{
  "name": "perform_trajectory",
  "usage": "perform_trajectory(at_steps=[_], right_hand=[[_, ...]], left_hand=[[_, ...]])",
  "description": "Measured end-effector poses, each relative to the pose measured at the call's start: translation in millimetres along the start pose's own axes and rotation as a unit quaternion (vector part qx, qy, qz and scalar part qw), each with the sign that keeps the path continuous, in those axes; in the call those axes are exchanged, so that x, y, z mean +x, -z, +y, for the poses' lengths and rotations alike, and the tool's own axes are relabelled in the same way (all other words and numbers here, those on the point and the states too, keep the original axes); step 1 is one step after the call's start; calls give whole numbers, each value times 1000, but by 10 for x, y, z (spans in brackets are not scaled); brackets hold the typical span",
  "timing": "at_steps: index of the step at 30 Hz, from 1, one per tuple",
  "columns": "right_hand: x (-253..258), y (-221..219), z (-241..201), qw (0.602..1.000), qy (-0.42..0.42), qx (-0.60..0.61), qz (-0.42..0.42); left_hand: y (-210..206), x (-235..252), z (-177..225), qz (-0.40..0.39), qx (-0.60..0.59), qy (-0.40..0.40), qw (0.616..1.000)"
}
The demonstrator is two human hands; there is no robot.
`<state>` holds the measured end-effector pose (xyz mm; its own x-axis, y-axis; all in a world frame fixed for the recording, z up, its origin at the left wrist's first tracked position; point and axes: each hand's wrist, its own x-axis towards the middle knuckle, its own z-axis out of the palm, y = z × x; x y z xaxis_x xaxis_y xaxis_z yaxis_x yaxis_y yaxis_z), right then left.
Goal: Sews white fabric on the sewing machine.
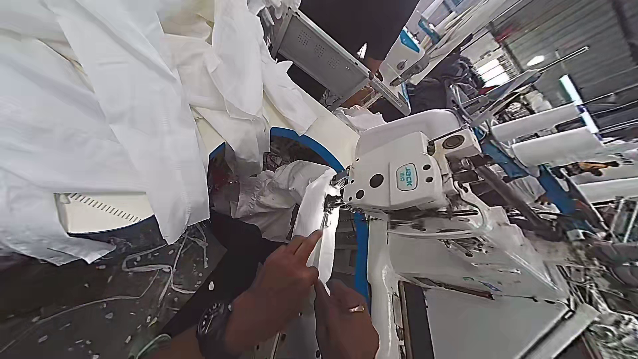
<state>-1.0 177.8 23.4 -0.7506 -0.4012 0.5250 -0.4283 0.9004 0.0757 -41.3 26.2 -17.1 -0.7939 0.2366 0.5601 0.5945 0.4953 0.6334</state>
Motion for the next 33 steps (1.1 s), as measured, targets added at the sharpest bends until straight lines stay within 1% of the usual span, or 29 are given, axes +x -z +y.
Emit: perform_trajectory(at_steps=[1,3,4,6,8,10,13,14,15,17,18,19,20,21,23,24,26,29,33], right_hand=[[-4,-31,6,1000,-10,19,16],[-22,-65,9,998,-16,47,34],[-22,-70,9,998,-14,51,36],[-27,-59,-6,998,-17,50,30],[-20,-38,-15,998,-23,45,30],[13,-58,-16,997,-35,52,35],[105,-144,47,995,-54,61,53],[136,-169,78,995,-62,60,57],[152,-177,104,994,-76,59,56],[159,-156,135,989,-126,68,41],[158,-146,150,984,-154,88,29],[154,-136,163,979,-176,106,18],[152,-135,165,977,-181,108,17],[162,-147,160,982,-163,94,25],[188,-191,156,993,-93,51,49],[191,-232,157,995,-66,50,58],[223,-310,181,994,-39,80,65],[276,-415,231,987,-43,125,86],[257,-508,233,984,-73,132,91]], left_hand=[[60,89,-111,-54,-49,-34,997],[154,226,-269,-167,-146,-68,973],[162,260,-298,-194,-167,-72,964],[147,240,-265,-196,-200,-43,959],[97,180,-215,-159,-225,-12,961],[21,157,-247,-117,-255,-11,960],[-61,202,-304,-92,-277,1,956],[-66,206,-283,-75,-260,16,963],[-76,188,-228,-40,-231,36,971],[-147,117,-78,65,-130,85,986],[-201,80,-35,105,-87,96,986],[-265,34,-19,130,-69,95,985],[-326,-16,-12,142,-74,87,983],[-374,-48,-13,146,-89,77,982],[-438,-49,-31,151,-110,64,980],[-451,-31,-53,153,-115,60,980],[-467,46,-129,161,-122,49,978],[-518,173,-220,171,-115,40,978],[-585,324,-296,189,-49,48,980]])
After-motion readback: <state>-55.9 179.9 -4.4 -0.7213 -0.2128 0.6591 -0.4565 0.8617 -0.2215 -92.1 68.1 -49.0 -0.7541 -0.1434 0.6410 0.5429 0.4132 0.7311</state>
